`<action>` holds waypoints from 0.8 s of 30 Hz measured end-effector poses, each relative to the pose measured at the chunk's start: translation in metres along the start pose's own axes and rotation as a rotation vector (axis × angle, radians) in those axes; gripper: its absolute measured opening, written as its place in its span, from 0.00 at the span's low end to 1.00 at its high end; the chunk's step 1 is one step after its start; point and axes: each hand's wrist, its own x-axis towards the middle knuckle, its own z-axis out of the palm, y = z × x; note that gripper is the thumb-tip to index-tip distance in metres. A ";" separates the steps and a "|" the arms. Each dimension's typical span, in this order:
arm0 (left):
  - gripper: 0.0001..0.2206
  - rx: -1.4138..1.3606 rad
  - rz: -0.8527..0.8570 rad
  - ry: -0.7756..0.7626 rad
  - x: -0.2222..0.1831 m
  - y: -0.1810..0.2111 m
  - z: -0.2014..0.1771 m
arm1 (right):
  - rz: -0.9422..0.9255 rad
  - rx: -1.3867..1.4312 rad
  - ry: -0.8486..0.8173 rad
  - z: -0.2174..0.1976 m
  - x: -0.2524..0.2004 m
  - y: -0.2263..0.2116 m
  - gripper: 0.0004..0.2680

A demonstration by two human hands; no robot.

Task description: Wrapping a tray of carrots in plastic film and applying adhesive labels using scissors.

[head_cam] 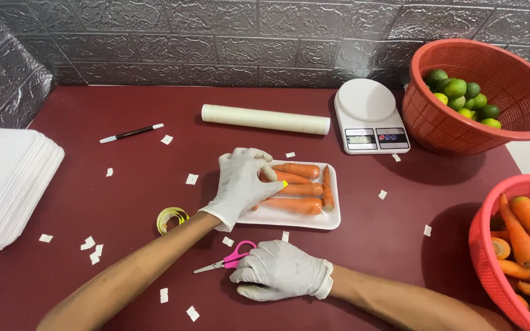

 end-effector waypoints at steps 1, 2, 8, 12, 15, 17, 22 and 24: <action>0.08 0.000 0.001 0.000 0.001 0.002 -0.003 | 0.000 -0.001 0.001 0.000 0.000 0.000 0.04; 0.07 -0.005 -0.014 0.004 0.002 0.004 -0.005 | -0.004 -0.007 0.003 0.001 -0.001 0.001 0.04; 0.05 0.052 0.017 0.036 0.013 -0.003 0.008 | 0.000 0.000 -0.012 0.001 -0.001 0.001 0.04; 0.05 0.043 0.042 0.058 0.018 -0.009 0.017 | -0.006 -0.004 -0.001 0.001 0.000 0.001 0.04; 0.07 0.028 0.061 0.072 0.017 -0.003 0.006 | -0.006 -0.001 -0.003 0.002 -0.002 0.002 0.05; 0.07 0.015 0.058 0.063 0.019 -0.007 0.005 | -0.008 -0.010 0.002 0.002 -0.001 0.001 0.05; 0.06 0.032 0.074 0.080 0.021 -0.018 0.013 | -0.012 -0.001 0.004 0.002 -0.001 0.001 0.05; 0.12 0.065 0.088 0.078 0.022 -0.022 0.013 | -0.002 0.012 -0.012 0.001 -0.001 0.001 0.05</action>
